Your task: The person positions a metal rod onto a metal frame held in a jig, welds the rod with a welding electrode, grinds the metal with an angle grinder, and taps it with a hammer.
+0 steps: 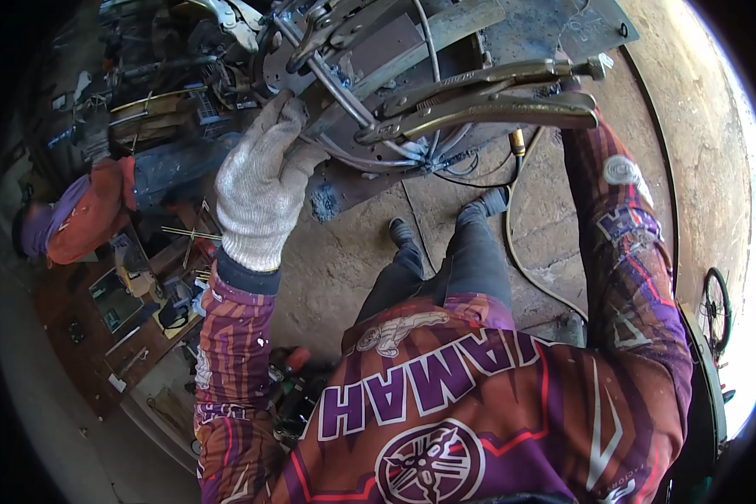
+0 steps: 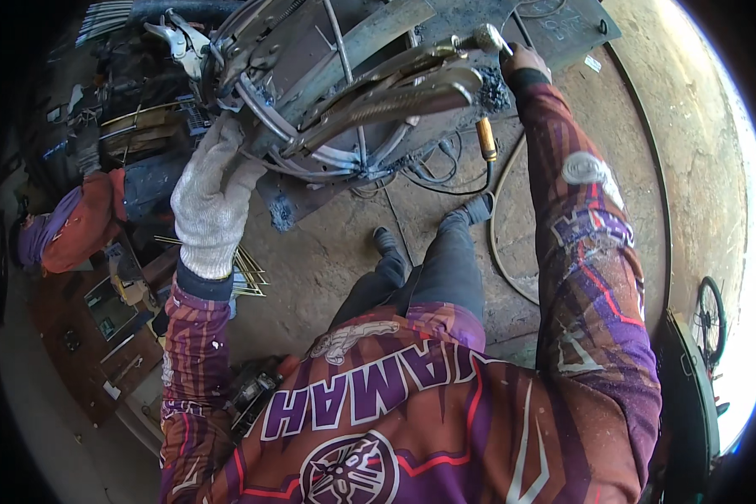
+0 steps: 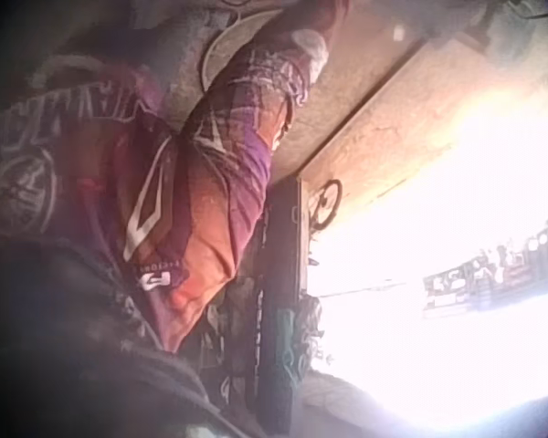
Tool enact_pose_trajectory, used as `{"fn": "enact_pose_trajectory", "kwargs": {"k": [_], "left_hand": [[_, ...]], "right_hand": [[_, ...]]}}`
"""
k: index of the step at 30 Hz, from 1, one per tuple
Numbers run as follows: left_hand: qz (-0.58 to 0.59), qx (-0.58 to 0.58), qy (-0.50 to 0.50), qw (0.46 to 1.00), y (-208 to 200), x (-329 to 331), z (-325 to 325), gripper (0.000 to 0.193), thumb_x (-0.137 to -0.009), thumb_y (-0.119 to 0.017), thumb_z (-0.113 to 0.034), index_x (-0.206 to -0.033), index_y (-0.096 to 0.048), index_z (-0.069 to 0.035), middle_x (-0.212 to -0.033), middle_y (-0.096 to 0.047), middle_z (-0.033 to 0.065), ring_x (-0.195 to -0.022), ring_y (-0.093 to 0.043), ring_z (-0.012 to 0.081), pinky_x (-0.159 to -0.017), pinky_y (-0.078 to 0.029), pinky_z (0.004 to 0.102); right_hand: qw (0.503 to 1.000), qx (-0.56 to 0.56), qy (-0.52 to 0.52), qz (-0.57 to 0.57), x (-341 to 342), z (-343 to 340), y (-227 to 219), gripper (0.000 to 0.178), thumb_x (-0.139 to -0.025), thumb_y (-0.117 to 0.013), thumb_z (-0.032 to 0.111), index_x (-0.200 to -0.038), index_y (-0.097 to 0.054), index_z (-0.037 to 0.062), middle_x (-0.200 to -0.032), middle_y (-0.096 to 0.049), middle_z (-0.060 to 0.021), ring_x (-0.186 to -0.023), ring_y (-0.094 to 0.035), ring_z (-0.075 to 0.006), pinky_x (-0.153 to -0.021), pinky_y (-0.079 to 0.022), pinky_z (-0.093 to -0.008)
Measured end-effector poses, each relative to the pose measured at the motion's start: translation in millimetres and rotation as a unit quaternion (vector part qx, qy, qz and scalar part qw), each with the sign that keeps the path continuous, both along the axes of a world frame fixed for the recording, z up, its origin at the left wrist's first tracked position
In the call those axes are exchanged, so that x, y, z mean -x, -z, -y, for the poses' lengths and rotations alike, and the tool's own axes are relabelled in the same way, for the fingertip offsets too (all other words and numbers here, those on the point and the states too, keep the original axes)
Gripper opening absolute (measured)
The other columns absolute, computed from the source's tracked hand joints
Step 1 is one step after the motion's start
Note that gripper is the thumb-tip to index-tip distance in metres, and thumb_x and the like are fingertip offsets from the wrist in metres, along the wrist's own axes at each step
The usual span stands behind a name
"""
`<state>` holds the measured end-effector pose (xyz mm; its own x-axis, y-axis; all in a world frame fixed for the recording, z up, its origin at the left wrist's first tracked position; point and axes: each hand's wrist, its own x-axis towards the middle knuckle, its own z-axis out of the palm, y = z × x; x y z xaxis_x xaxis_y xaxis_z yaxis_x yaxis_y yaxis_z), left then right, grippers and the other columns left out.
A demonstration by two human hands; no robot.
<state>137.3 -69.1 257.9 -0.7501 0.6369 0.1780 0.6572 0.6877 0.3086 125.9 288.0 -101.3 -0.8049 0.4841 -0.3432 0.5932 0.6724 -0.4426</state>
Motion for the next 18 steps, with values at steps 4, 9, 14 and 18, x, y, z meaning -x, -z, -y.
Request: {"fn": "enact_pose_trajectory", "kwargs": {"k": [4,9,14,18], "left_hand": [[-0.011,0.016,0.043,0.999,3.0,8.8,-6.0,0.032,-0.074,-0.077,-0.005,-0.103,-0.064,0.002,-0.119,-0.063,0.0207,-0.106,-0.064,0.0302,-0.087,-0.052,0.0356],[-0.107,0.024,0.143,0.984,7.6,24.6,1.7,0.036,-0.066,-0.079,-0.006,-0.099,-0.067,-0.001,-0.108,-0.068,0.0165,-0.098,-0.065,0.0325,-0.083,-0.052,0.0386],[-0.135,0.005,0.165,0.977,5.6,28.5,11.9,0.037,-0.064,-0.08,-0.01,-0.098,-0.068,-0.003,-0.105,-0.068,0.0151,-0.096,-0.064,0.0318,-0.084,-0.051,0.0409],[-0.167,-0.027,0.168,0.971,8.1,24.1,9.0,0.037,-0.064,-0.081,-0.012,-0.098,-0.069,-0.005,-0.105,-0.068,0.0136,-0.093,-0.064,0.032,-0.084,-0.05,0.0422]], "right_hand": [[0.992,0.0,0.103,-0.077,-106.1,6.9,34.3,0.042,-0.083,-0.061,0.038,-0.116,-0.063,0.0116,-0.112,-0.063,-0.0191,-0.108,-0.059,-0.037,-0.093,-0.047,-0.0452],[0.984,0.038,0.156,0.076,-302.1,85.1,63.3,0.043,-0.083,-0.063,0.042,-0.109,-0.068,0.0078,-0.106,-0.068,-0.0163,-0.1,-0.064,-0.0333,-0.09,-0.05,-0.0423],[0.949,0.115,0.174,0.236,-442.4,179.6,25.0,0.042,-0.081,-0.065,0.04,-0.109,-0.069,0.0086,-0.108,-0.068,-0.0161,-0.101,-0.065,-0.0315,-0.09,-0.05,-0.0407],[0.937,0.146,0.245,0.202,-447.7,214.8,-25.2,0.044,-0.083,-0.064,0.039,-0.111,-0.067,0.0047,-0.109,-0.068,-0.0166,-0.104,-0.064,-0.0301,-0.091,-0.049,-0.038]]}}
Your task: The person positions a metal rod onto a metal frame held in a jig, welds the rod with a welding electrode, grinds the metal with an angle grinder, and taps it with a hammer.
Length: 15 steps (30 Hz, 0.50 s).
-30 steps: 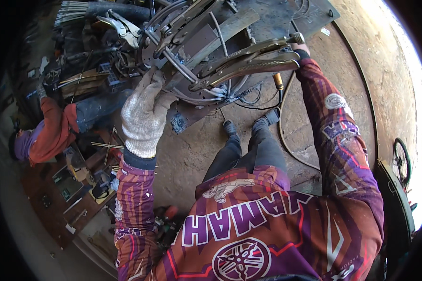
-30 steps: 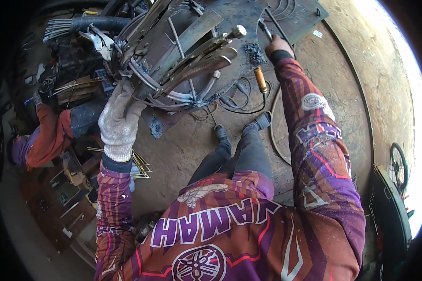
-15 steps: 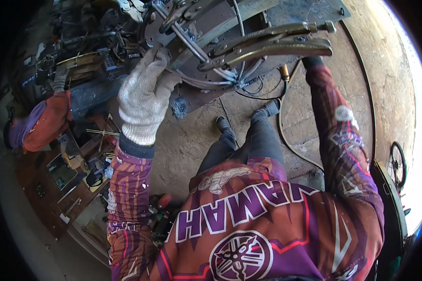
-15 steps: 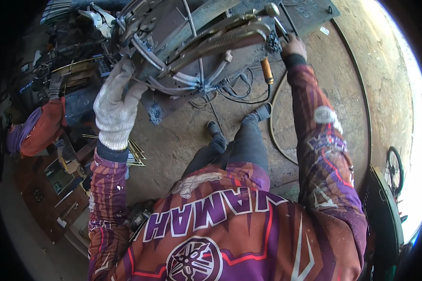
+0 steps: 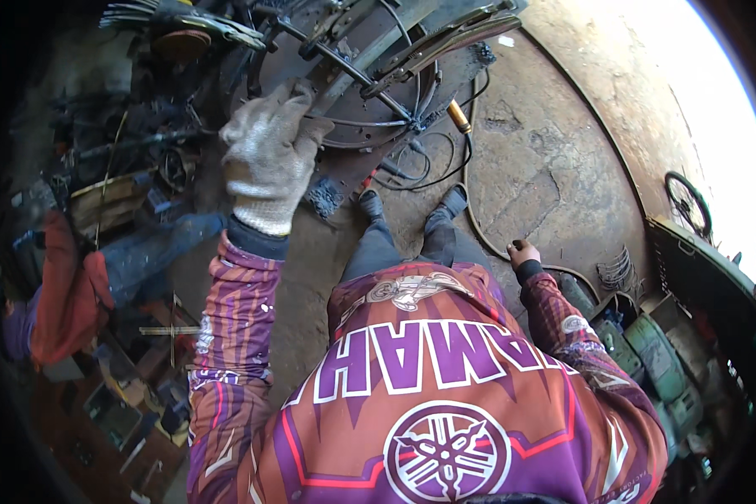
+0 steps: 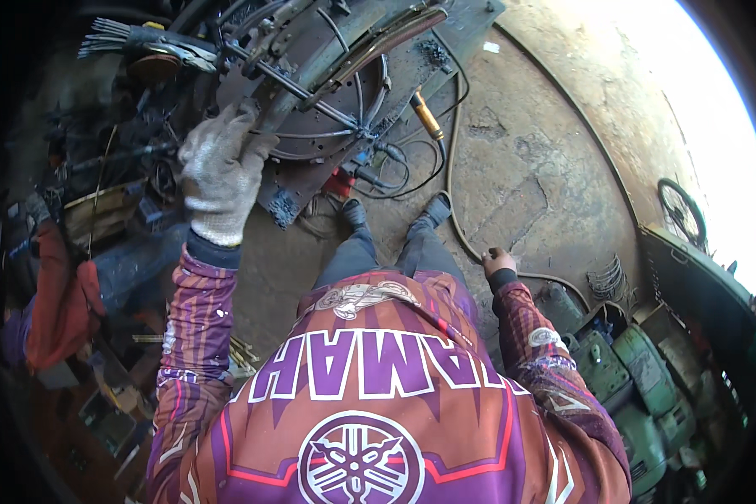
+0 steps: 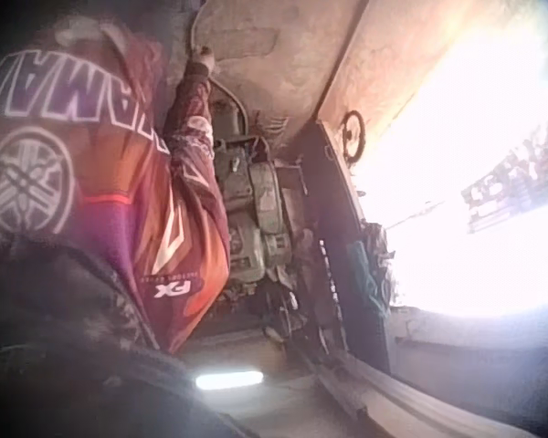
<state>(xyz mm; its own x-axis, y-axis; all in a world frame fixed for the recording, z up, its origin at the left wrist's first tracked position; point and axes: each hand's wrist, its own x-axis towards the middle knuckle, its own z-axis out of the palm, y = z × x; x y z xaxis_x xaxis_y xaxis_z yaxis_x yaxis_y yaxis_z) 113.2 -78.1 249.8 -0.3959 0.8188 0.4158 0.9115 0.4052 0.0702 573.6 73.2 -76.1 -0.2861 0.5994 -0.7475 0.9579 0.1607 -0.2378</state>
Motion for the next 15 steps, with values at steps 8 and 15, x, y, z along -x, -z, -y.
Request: {"fn": "enact_pose_trajectory", "kwargs": {"k": [8,15], "left_hand": [[0.08,-0.204,0.093,0.971,13.2,-16.3,27.8,0.032,-0.08,-0.073,-0.021,-0.108,-0.065,-0.01,-0.108,-0.065,0.0101,-0.084,-0.063,0.0253,-0.075,-0.049,0.0384],[0.832,-0.282,-0.114,0.464,36.4,-18.6,57.2,0.03,-0.099,-0.052,-0.026,-0.121,-0.056,-0.006,-0.101,-0.065,0.0094,-0.08,-0.067,0.0207,-0.07,-0.057,0.0323]], "right_hand": [[0.881,-0.152,0.13,-0.43,192.6,39.7,-184.2,0.034,-0.087,-0.067,0.025,-0.109,-0.064,-0.0004,-0.097,-0.068,-0.0173,-0.091,-0.067,-0.0284,-0.082,-0.052,-0.036],[0.792,-0.329,-0.113,-0.501,308.8,80.2,-327.3,0.042,-0.078,-0.076,0.027,-0.11,-0.064,0.0029,-0.101,-0.065,-0.0146,-0.091,-0.063,-0.0306,-0.08,-0.051,-0.038]]}}
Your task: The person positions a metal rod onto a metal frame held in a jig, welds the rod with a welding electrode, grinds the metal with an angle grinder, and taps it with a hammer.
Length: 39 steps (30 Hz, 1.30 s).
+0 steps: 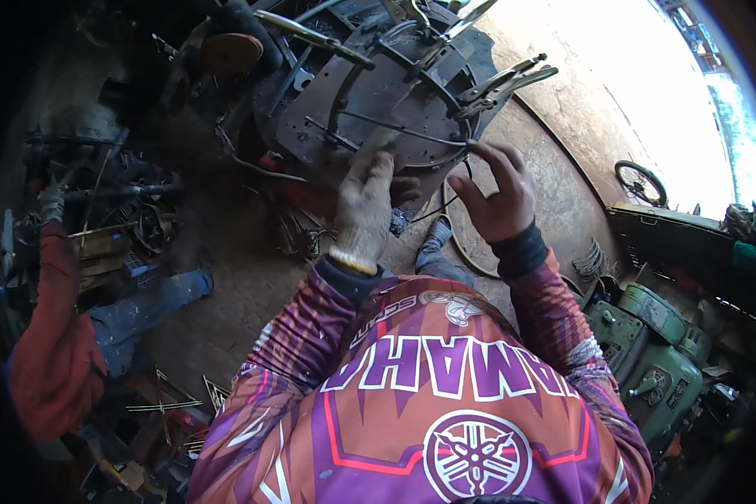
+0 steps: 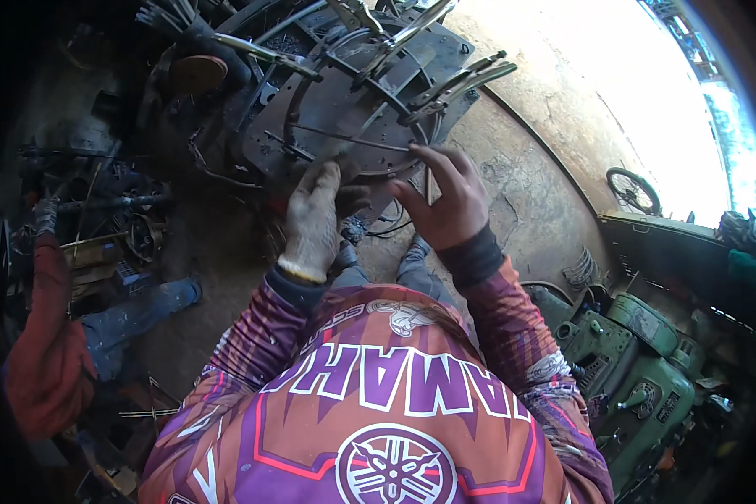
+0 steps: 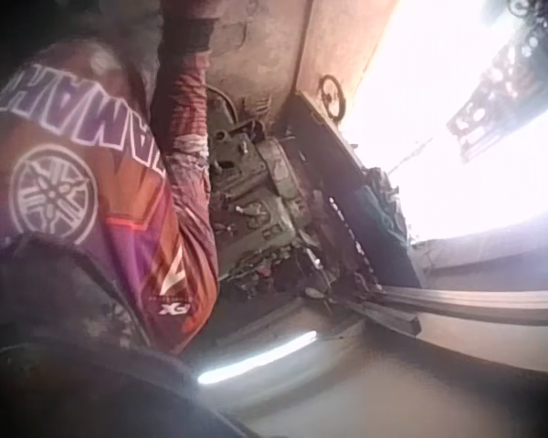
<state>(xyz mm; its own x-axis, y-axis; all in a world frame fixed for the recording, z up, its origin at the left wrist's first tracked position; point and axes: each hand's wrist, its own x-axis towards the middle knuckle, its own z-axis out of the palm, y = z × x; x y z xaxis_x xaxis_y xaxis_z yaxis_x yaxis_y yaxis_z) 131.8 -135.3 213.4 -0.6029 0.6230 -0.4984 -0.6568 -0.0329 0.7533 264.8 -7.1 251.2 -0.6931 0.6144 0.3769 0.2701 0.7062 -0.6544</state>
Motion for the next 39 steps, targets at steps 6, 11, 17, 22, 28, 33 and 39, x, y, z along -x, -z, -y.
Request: {"fn": "enact_pose_trajectory", "kwargs": {"k": [6,11,17,22,28,33,39], "left_hand": [[0.184,-0.076,-0.044,0.979,-11.1,31.9,-16.1,0.027,-0.099,-0.051,-0.028,-0.113,-0.058,-0.007,-0.099,-0.064,0.0081,-0.08,-0.065,0.0207,-0.072,-0.055,0.0335],[0.24,-0.097,-0.068,0.964,-17.7,39.2,-33.8,0.028,-0.1,-0.047,-0.029,-0.114,-0.058,-0.008,-0.096,-0.063,0.0067,-0.082,-0.062,0.0172,-0.076,-0.052,0.0334],[0.229,-0.134,-0.1,0.959,2.4,38.0,-38.0,0.028,-0.1,-0.048,-0.029,-0.114,-0.058,-0.008,-0.101,-0.062,0.0056,-0.089,-0.06,0.0155,-0.08,-0.049,0.03],[0.215,-0.232,-0.102,0.943,10.0,35.0,-37.9,0.03,-0.1,-0.047,-0.034,-0.111,-0.06,-0.009,-0.098,-0.063,0.0037,-0.084,-0.06,0.0145,-0.073,-0.05,0.0272],[0.424,-0.286,-0.042,0.858,38.3,40.7,-36.3,0.035,-0.102,-0.041,-0.03,-0.123,-0.051,-0.004,-0.102,-0.061,0.0058,-0.094,-0.058,0.0132,-0.083,-0.046,0.0253],[0.148,-0.2,0.036,0.968,72.4,28.3,-44.1,0.027,-0.097,-0.047,-0.023,-0.116,-0.053,-0.005,-0.102,-0.063,0.0081,-0.1,-0.062,0.0199,-0.083,-0.049,0.0323],[-0.245,-0.027,0.024,0.969,11.3,39.7,-27.5,0.021,-0.101,-0.042,-0.021,-0.112,-0.057,-0.012,-0.097,-0.061,0.004,-0.086,-0.06,0.0143,-0.074,-0.049,0.0263]], "right_hand": [[0.987,-0.144,-0.028,0.07,69.1,0.8,-4.9,0.049,-0.072,-0.078,0.035,-0.111,-0.064,0.0083,-0.109,-0.061,-0.0115,-0.102,-0.058,-0.0317,-0.084,-0.049,-0.041],[0.98,-0.154,-0.017,0.126,88.6,-4.4,0.5,0.045,-0.073,-0.078,0.033,-0.108,-0.064,0.0086,-0.107,-0.061,-0.0128,-0.099,-0.059,-0.0331,-0.084,-0.049,-0.0417],[0.979,-0.128,-0.001,0.161,100.8,-1.1,-1.9,0.045,-0.072,-0.078,0.034,-0.106,-0.064,0.0088,-0.103,-0.061,-0.014,-0.095,-0.059,-0.0347,-0.081,-0.049,-0.0433],[0.965,-0.177,-0.006,0.192,112.1,-0.9,-9.9,0.045,-0.071,-0.078,0.036,-0.106,-0.064,0.0108,-0.102,-0.061,-0.0129,-0.097,-0.058,-0.0339,-0.08,-0.049,-0.0429],[0.952,-0.158,0.001,0.262,122.7,2.1,-18.3,0.041,-0.071,-0.077,0.035,-0.104,-0.065,0.0132,-0.102,-0.062,-0.0103,-0.097,-0.059,-0.033,-0.079,-0.049,-0.043],[0.95,-0.079,-0.027,0.303,133.9,4.6,-22.0,0.028,-0.073,-0.075,0.03,-0.093,-0.065,0.0129,-0.093,-0.064,-0.0096,-0.09,-0.062,-0.032,-0.074,-0.05,-0.0427],[0.934,-0.066,-0.023,0.349,138.4,0.7,-26.0,0.02,-0.077,-0.07,0.027,-0.088,-0.064,0.0115,-0.086,-0.065,-0.0106,-0.082,-0.065,-0.0329,-0.067,-0.052,-0.0427]]}}
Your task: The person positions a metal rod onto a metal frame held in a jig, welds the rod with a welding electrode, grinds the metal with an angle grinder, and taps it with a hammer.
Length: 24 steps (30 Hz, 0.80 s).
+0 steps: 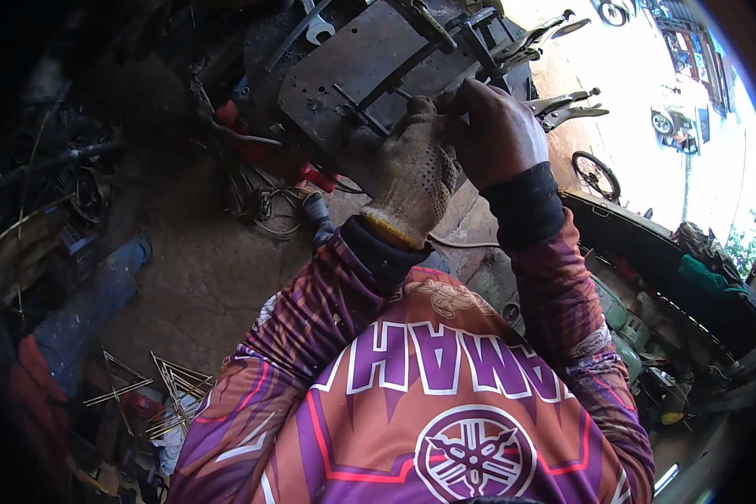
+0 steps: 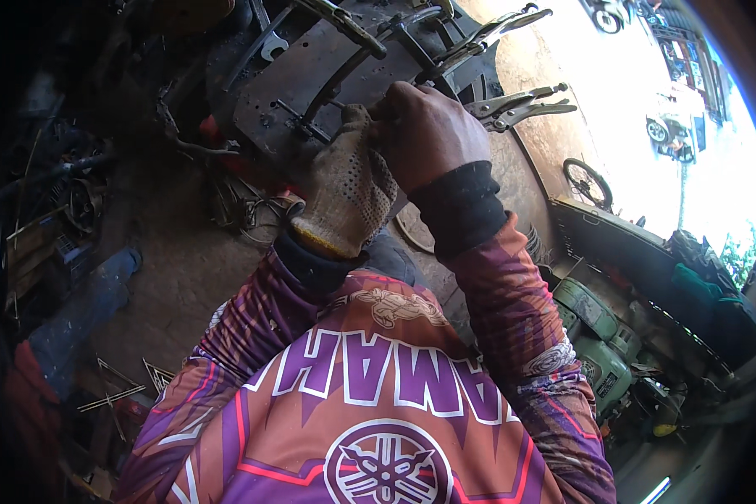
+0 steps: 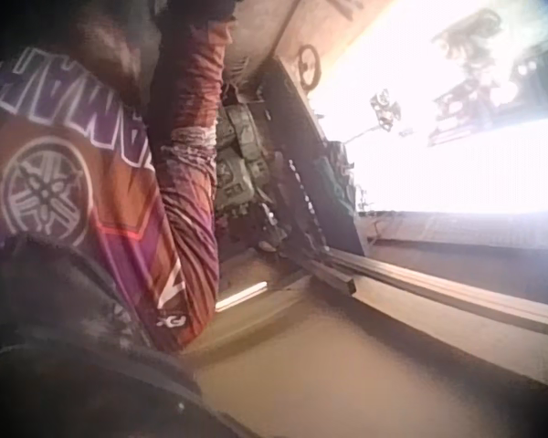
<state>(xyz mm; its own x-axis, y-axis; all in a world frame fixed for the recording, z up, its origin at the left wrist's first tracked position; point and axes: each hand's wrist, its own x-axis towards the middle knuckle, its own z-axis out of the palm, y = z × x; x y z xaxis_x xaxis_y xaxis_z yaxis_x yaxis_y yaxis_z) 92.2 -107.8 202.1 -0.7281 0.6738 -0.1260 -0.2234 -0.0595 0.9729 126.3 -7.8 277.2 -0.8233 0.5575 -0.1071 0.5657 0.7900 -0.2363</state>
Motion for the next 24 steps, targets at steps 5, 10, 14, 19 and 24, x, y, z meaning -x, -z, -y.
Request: {"fn": "enact_pose_trajectory", "kwargs": {"k": [5,10,14,19,24], "left_hand": [[-0.252,0.164,0.075,0.951,11.1,3.9,0.5,0.021,-0.099,-0.043,-0.018,-0.116,-0.054,-0.013,-0.105,-0.061,0.0092,-0.096,-0.06,0.0164,-0.081,-0.048,0.0285],[-0.238,0.063,0.158,0.956,70.1,-10.1,-13.8,0.024,-0.099,-0.045,-0.02,-0.119,-0.054,-0.01,-0.108,-0.061,0.0092,-0.104,-0.059,0.0188,-0.086,-0.047,0.0322],[-0.188,0.195,0.11,0.956,-2.6,3.1,0.4,0.026,-0.099,-0.046,-0.023,-0.12,-0.053,-0.009,-0.112,-0.06,0.0065,-0.105,-0.058,0.0162,-0.088,-0.046,0.0309],[-0.318,0.231,0.122,0.911,38.0,-4.2,-4.7,0.034,-0.088,-0.059,-0.015,-0.117,-0.046,-0.004,-0.103,-0.062,0.0139,-0.096,-0.061,0.029,-0.08,-0.05,0.037],[-0.348,0.197,0.107,0.91,-7.0,11.9,5.6,0.045,-0.085,-0.063,-0.013,-0.124,-0.043,-0.004,-0.104,-0.058,0.0077,-0.099,-0.061,0.0186,-0.085,-0.048,0.0269]], "right_hand": [[0.999,-0.001,-0.035,0.007,6.0,-3.7,-0.8,0.019,-0.079,-0.067,0.028,-0.085,-0.062,0.0107,-0.086,-0.065,-0.0119,-0.084,-0.065,-0.0336,-0.068,-0.052,-0.0432],[0.999,0.0,-0.038,0.031,10.7,-0.3,-3.2,0.02,-0.079,-0.066,0.027,-0.084,-0.061,0.0088,-0.085,-0.065,-0.0126,-0.084,-0.064,-0.0347,-0.069,-0.052,-0.0442],[0.999,0.019,-0.046,0.015,7.3,-8.7,-1.4,0.02,-0.077,-0.068,0.02,-0.08,-0.056,0.0041,-0.075,-0.061,-0.0166,-0.077,-0.062,-0.0386,-0.066,-0.049,-0.045],[0.998,0.009,-0.054,0.014,10.7,-4.7,-1.4,0.019,-0.078,-0.068,0.02,-0.081,-0.058,0.0044,-0.076,-0.061,-0.017,-0.077,-0.062,-0.0389,-0.066,-0.049,-0.0451],[0.998,-0.003,-0.053,0.021,10.1,-7.8,-6.5,0.018,-0.079,-0.065,0.022,-0.082,-0.059,0.0049,-0.079,-0.062,-0.0171,-0.079,-0.062,-0.0388,-0.067,-0.05,-0.0459]]}}
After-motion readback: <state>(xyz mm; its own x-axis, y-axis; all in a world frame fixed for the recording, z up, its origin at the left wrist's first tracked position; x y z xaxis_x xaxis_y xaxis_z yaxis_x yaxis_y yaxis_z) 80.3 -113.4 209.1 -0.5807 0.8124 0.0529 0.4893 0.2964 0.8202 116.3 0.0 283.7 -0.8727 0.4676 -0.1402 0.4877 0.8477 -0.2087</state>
